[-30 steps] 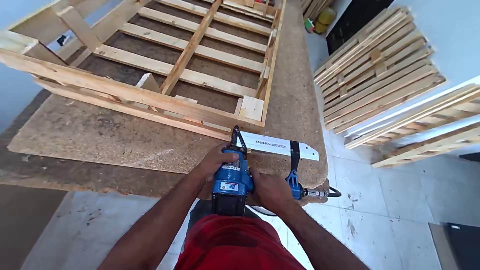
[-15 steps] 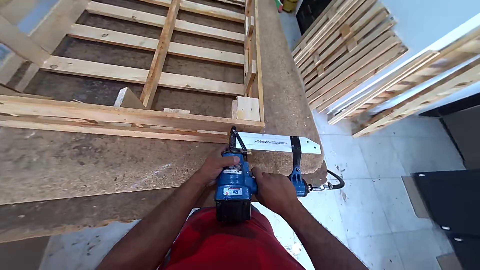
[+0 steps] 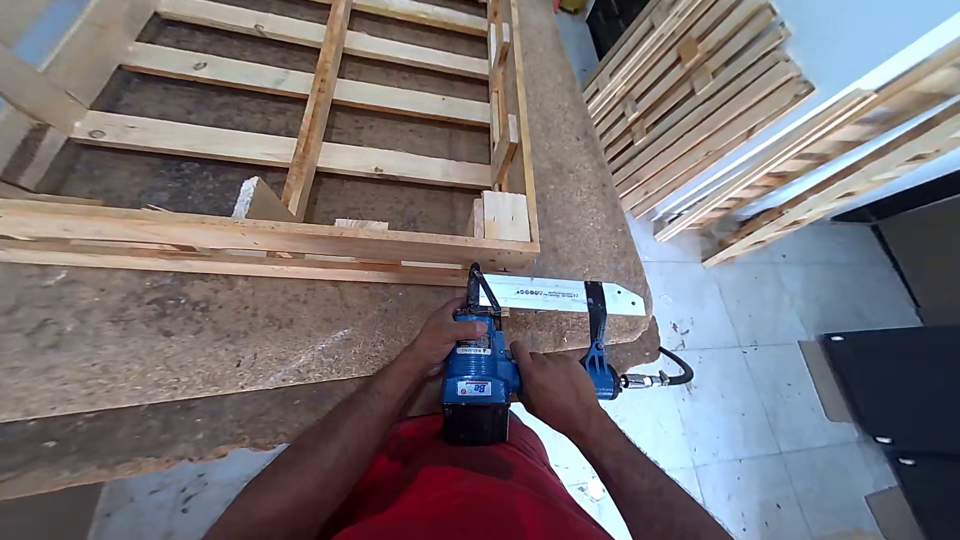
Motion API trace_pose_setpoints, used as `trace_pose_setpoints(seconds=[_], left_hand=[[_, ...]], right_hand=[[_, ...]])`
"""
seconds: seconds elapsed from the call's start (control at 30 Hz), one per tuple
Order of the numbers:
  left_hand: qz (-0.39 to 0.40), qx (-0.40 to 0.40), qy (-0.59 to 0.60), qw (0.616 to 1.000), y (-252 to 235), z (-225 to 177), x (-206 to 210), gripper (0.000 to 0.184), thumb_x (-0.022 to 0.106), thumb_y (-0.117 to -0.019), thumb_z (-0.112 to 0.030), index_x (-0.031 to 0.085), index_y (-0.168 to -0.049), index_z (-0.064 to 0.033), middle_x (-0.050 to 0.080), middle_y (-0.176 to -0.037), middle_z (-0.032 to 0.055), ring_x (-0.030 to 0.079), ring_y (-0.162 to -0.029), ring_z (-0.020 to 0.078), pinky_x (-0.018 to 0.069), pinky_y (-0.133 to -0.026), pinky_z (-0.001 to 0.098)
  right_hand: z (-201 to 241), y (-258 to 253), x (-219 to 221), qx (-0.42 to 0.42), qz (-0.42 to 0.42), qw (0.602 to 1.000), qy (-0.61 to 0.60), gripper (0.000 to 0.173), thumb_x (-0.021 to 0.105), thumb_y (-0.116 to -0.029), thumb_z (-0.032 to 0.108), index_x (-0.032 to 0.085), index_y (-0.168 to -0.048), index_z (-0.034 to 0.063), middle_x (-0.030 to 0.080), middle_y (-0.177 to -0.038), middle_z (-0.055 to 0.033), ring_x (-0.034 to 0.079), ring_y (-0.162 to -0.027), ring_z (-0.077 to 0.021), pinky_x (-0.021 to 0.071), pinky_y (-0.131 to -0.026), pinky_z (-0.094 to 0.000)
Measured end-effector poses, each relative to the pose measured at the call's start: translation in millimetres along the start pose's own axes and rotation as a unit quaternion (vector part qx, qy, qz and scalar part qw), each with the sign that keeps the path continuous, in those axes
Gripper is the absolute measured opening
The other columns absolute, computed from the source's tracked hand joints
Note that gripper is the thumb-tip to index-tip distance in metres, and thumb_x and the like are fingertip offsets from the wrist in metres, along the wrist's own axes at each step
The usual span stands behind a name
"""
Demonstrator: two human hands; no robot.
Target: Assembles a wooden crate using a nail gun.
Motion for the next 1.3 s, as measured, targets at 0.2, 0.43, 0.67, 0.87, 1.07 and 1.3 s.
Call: trace_pose_setpoints(seconds=[0.2, 0.43, 0.67, 0.87, 1.07, 1.3], left_hand=[[0.002, 0.002, 0.006, 1.0, -0.5, -5.9, 2.7, 0.081, 0.083, -0.0714, -0.023, 0.048, -0.142, -0.0067, 0.071, -0.108, 0.0211, 0.073, -0.088, 0.0305, 0.0628, -0.076, 0.0465], [0.003, 0.008, -0.026, 1.0, 6.9, -21.8, 10.1, 0.077, 0.082, -0.0732, -0.023, 0.05, -0.142, -0.0077, 0.071, -0.109, 0.021, 0.073, -0.088, 0.0307, 0.0631, -0.075, 0.0466], [0.003, 0.001, -0.038, 0.999, 6.8, -29.4, 10.9, 0.075, 0.081, -0.0725, -0.022, 0.05, -0.14, -0.0066, 0.071, -0.107, 0.0213, 0.073, -0.086, 0.031, 0.0631, -0.075, 0.0467], [0.012, -0.034, -0.052, 0.998, 13.4, -14.9, 24.6, 0.07, 0.079, -0.0816, -0.034, 0.05, -0.138, -0.0045, 0.072, -0.105, 0.0195, 0.073, -0.089, 0.0295, 0.0626, -0.078, 0.0468], [0.152, 0.043, -0.045, 0.986, 45.3, -38.7, 55.7, 0.08, 0.061, -0.0915, -0.067, 0.053, -0.142, -0.0062, 0.07, -0.121, 0.0145, 0.07, -0.108, 0.0261, 0.0591, -0.095, 0.0445], [-0.002, 0.137, -0.355, 0.925, 34.6, -60.9, 76.1, 0.041, 0.068, -0.0974, -0.032, 0.062, -0.133, -0.0126, 0.068, -0.126, 0.0044, 0.069, -0.11, 0.0176, 0.0605, -0.093, 0.0438]], right_hand=[[-1.1, -1.4, -2.6, 0.0, -0.019, 1.0, 0.006, 0.042, 0.07, -0.0871, 0.036, 0.058, -0.121, 0.0148, 0.068, -0.079, -0.0047, 0.07, -0.072, -0.0265, 0.0561, -0.06, -0.0445], [-0.1, 3.2, -16.0, -0.003, -0.04, 0.999, 0.002, 0.044, 0.072, -0.0855, 0.033, 0.058, -0.123, 0.0153, 0.067, -0.076, -0.003, 0.07, -0.07, -0.0246, 0.0564, -0.06, -0.0429], [0.0, 1.1, -19.9, 0.014, -0.039, 0.999, -0.022, 0.025, 0.073, -0.0838, 0.028, 0.062, -0.102, 0.0159, 0.066, -0.074, -0.0021, 0.069, -0.068, -0.0238, 0.0553, -0.058, -0.0433], [-7.7, 29.2, -20.5, 0.001, -0.128, 0.99, -0.055, 0.067, 0.076, -0.0777, 0.027, 0.057, -0.142, 0.0186, 0.071, -0.089, -0.0012, 0.07, -0.085, -0.0226, 0.0574, -0.077, -0.0434], [-72.3, 78.3, -49.8, 0.084, -0.162, 0.901, -0.394, 0.04, 0.075, -0.0812, 0.033, 0.072, -0.117, 0.0164, 0.074, -0.092, -0.0013, 0.072, -0.081, -0.018, 0.0604, -0.069, -0.0481], [-127.3, 88.8, -68.7, 0.072, -0.18, 0.462, -0.866, 0.027, 0.063, -0.0973, 0.033, 0.063, -0.108, 0.008, 0.06, -0.068, -0.0065, 0.062, -0.053, -0.0186, 0.0606, -0.056, -0.0396]])
Point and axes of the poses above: each hand's wrist, its own y-axis away from the middle knuckle, its own x-axis out of the palm, z = x × y, the point moved 9 cm from there along -y, towards the middle knuckle
